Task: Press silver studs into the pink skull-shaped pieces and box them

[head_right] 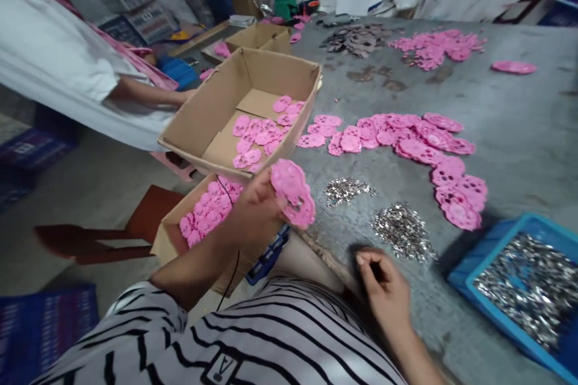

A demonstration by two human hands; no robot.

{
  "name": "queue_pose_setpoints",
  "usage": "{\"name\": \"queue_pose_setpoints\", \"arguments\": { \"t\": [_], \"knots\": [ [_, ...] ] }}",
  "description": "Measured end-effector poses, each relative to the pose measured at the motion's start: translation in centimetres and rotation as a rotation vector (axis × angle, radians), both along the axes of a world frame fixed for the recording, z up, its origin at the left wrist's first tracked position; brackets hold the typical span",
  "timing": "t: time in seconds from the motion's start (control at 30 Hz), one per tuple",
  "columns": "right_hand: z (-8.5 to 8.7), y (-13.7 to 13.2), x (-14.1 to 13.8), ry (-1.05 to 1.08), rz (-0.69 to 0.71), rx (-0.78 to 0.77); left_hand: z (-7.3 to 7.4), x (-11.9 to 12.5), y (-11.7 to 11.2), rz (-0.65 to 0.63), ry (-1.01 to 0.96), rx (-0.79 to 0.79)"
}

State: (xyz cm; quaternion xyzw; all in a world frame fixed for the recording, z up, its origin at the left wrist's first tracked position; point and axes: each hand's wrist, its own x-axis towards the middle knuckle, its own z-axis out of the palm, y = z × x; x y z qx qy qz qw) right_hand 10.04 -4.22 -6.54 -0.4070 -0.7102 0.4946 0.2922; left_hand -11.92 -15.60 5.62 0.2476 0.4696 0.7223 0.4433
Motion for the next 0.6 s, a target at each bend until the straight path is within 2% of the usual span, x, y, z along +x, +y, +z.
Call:
{"name": "queue_pose_setpoints", "arguments": {
  "t": [0.07,0.13,0.2,0.27,0.33,0.37,0.43,0.5,0.53,0.6],
  "knots": [
    [-0.1,0.2,0.2,-0.002,0.035,0.013,1.6,-1.7,-1.5,0.124,0.064,0.0],
    [0.0,0.5,0.2,-0.007,0.049,0.019,2.5,-2.7,-2.7,0.207,0.116,0.012],
    [0.3,0.5,0.0,-0.016,0.039,0.023,2.4,-2.5,-3.5,0.163,0.156,0.001],
    [0.8,-0.1,-0.5,-0.023,0.029,0.015,1.1,-1.5,-3.9,0.011,0.166,-0.068],
    [1.4,-0.9,-1.5,-0.009,0.063,-0.008,-0.9,-0.3,-4.5,-0.144,0.14,-0.181],
    [1.6,-1.1,-2.2,0.006,0.106,-0.024,-2.1,0.1,-4.7,-0.177,0.12,-0.235],
    [1.8,-1.2,-3.3,0.038,0.193,-0.031,-4.1,0.4,-5.2,-0.157,0.086,-0.326],
    [1.7,-1.2,-3.4,0.042,0.245,-0.016,-5.5,0.3,-5.1,-0.116,0.064,-0.376],
    [1.6,-1.3,-2.9,0.035,0.248,-0.005,-5.7,0.3,-4.9,-0.108,0.055,-0.375],
    [1.4,-1.4,-1.2,0.011,0.209,0.015,-5.3,0.4,-4.2,-0.145,0.039,-0.319]
  ]
}}
